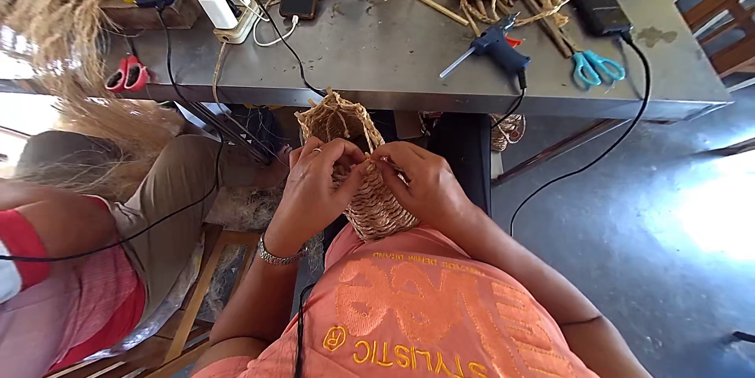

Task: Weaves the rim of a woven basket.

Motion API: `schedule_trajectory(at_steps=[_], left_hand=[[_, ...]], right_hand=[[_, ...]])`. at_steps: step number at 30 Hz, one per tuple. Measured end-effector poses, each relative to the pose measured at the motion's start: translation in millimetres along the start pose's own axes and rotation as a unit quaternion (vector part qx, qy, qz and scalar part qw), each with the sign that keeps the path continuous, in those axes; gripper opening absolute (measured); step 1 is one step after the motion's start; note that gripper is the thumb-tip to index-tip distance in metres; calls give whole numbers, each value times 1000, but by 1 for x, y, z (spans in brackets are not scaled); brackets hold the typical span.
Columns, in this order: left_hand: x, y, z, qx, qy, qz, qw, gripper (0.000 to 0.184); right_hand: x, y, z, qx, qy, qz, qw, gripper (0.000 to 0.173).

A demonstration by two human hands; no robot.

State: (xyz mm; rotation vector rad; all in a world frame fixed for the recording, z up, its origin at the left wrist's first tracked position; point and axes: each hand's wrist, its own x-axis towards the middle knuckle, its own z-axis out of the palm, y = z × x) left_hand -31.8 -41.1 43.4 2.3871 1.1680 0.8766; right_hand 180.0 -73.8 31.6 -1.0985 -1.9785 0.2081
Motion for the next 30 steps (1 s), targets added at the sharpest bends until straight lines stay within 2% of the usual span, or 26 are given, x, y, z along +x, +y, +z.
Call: schedule_trajectory(at_steps=[9,14,18,23,30], left_hand=[[1,-7,-2,-17,-15,-3,1000,24],[2,-8,5,-46,13,-6,999,23],[5,-10,3,-51,-1,-21,998,20],[2,-9,0,-75,-8,-68,995,21],[-4,-8,-6,-75,-3,-65,995,18]], right_hand=[[3,-1,1,-2,19,4,1000,17],[10,-3,-4,-34,7,-44,998,15],[17,-3,0,-49,10,-71,996,15],[22,-5,6,-41,19,-73,996,14],[20,-2,13,-31,25,-83,996,14]])
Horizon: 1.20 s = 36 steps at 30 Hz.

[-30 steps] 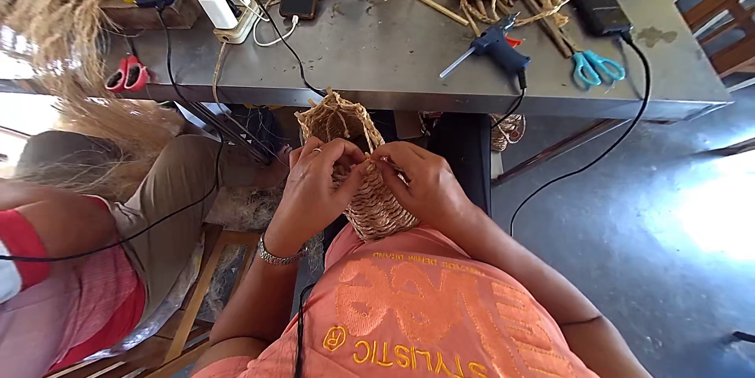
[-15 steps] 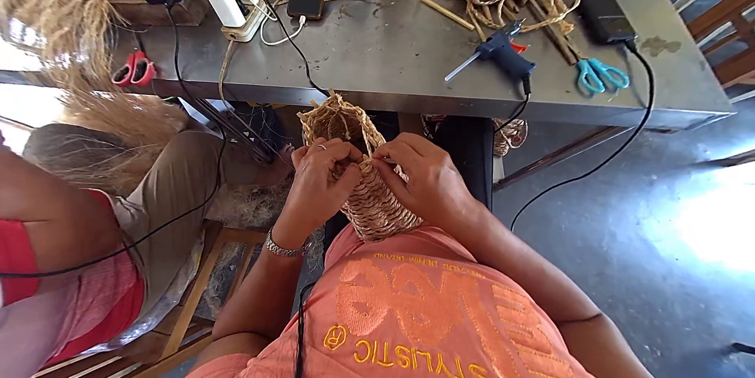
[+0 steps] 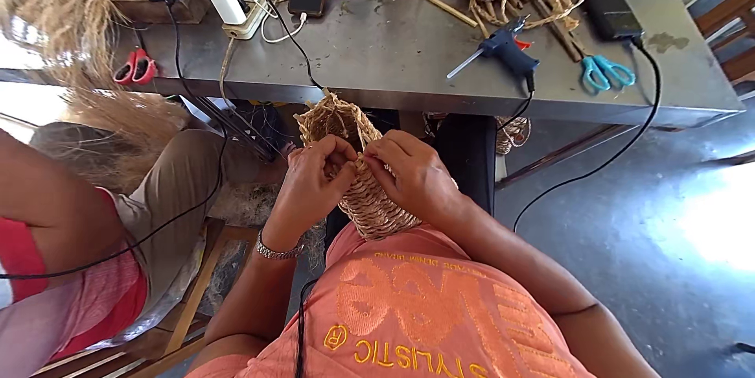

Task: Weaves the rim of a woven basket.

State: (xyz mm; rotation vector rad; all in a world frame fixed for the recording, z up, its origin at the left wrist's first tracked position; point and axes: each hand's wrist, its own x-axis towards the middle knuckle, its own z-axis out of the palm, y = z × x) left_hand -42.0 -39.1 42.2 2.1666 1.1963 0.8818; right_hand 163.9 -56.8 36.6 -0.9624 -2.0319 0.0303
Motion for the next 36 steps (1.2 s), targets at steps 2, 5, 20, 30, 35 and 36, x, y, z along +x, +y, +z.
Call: schedule_trajectory(at_steps=[2,5,20,30,35,36], left_hand=[[-1,0,0,-6,-1,1,1000,20],[-1,-1,1,-22,1,-6,1000,26],[-5,3,1,-53,24,-7,998,13],[-8,-8,-2,-27,-19,69,997,18],[-9,-7,2,-5,-17,76,997,20],[-9,-6,4,3,-12,71,997,20]], right_hand=[[0,-1,0,-1,-11,-5,1000,14],[-1,0,1,10,-19,-7,1000,16],[4,-2,-6,38,-41,-26,998,17],[-2,-5,-19,4,-69,-24,997,13],[-9,-4,-20,23,-71,-13,997,8],[-9,-3,-20,27,-71,-8,997,7]])
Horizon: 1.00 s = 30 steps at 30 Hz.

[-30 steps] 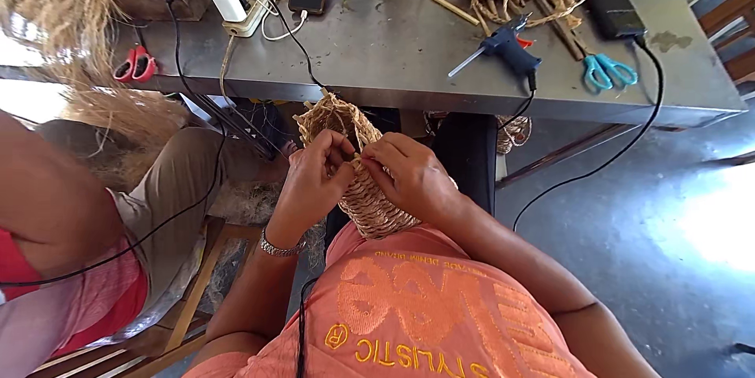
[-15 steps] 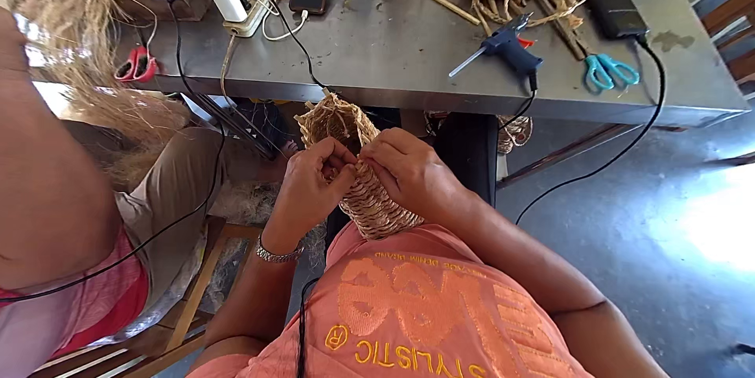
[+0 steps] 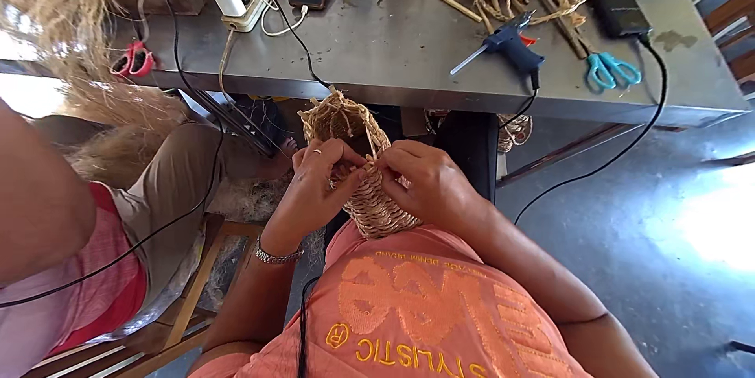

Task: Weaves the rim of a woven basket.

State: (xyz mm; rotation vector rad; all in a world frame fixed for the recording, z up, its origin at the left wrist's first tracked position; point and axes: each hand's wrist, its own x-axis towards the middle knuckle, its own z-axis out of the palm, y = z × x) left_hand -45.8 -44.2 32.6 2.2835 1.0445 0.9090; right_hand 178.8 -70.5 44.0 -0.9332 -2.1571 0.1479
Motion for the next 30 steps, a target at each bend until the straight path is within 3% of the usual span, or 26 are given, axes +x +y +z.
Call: schedule_trajectory(at_steps=[4,13,19,24,30], left_hand=[[-1,1,3,21,4,-8,1000,19],[1,-5,-6,60,-68,14,996,23],[4,-5,-5,27,-34,15,999,28],[6,-6,-10,38,-52,22,998,24],[10,-5,-9,36,-74,45,996,21]], right_hand=[[-3,1,2,17,11,29,999,8],[-8,-1,5,33,-10,60,998,7],[-9,2,5,54,4,72,996,7],[-13,0,10,72,26,75,994,24],[-12,0,7,21,26,52,998,16]])
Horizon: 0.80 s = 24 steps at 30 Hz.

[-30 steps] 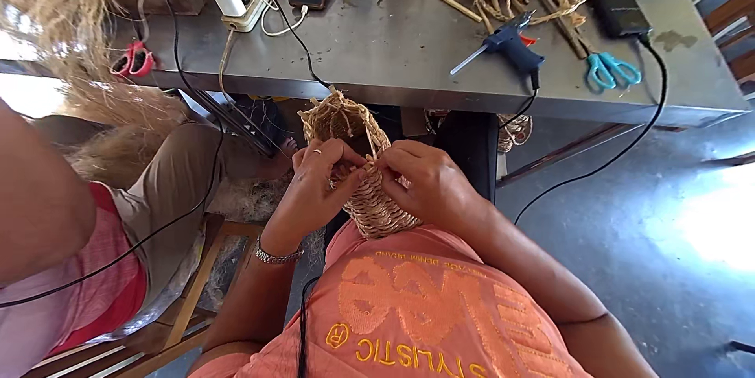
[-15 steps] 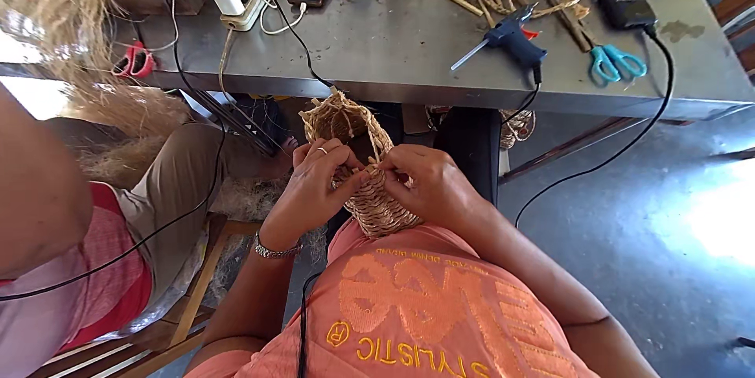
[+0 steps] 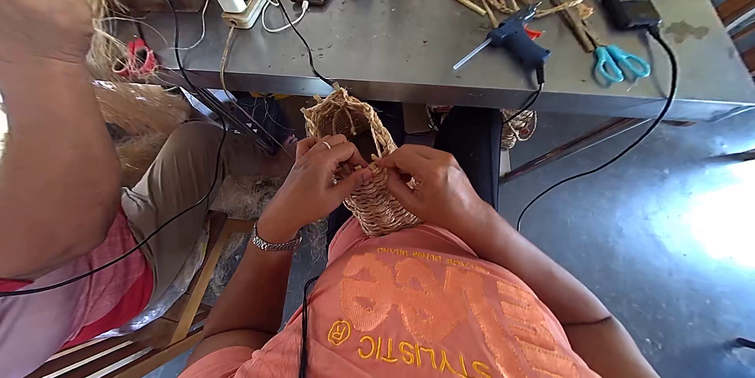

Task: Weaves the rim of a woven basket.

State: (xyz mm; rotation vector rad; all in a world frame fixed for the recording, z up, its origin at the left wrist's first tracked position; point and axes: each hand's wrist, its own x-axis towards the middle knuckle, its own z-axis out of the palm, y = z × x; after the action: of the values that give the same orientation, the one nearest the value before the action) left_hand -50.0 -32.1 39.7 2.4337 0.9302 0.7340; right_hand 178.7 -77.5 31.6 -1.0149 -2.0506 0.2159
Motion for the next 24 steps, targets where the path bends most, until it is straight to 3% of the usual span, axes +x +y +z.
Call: schedule_trajectory(at_steps=[10,15,19,24], left_hand=[[3,-1,1,67,-53,2,996,26],[2,1,3,51,-24,3,998,24],[7,4,10,-15,79,33,996,27],[2,2,16,-93,276,33,956,35]], right_hand=[[2,-4,-4,-41,-56,6,998,12],[1,-1,-4,-23,-47,12,999,14],[5,1,-14,-22,-24,26,999,15],[1,3,-22,-24,-5,42,999,18]])
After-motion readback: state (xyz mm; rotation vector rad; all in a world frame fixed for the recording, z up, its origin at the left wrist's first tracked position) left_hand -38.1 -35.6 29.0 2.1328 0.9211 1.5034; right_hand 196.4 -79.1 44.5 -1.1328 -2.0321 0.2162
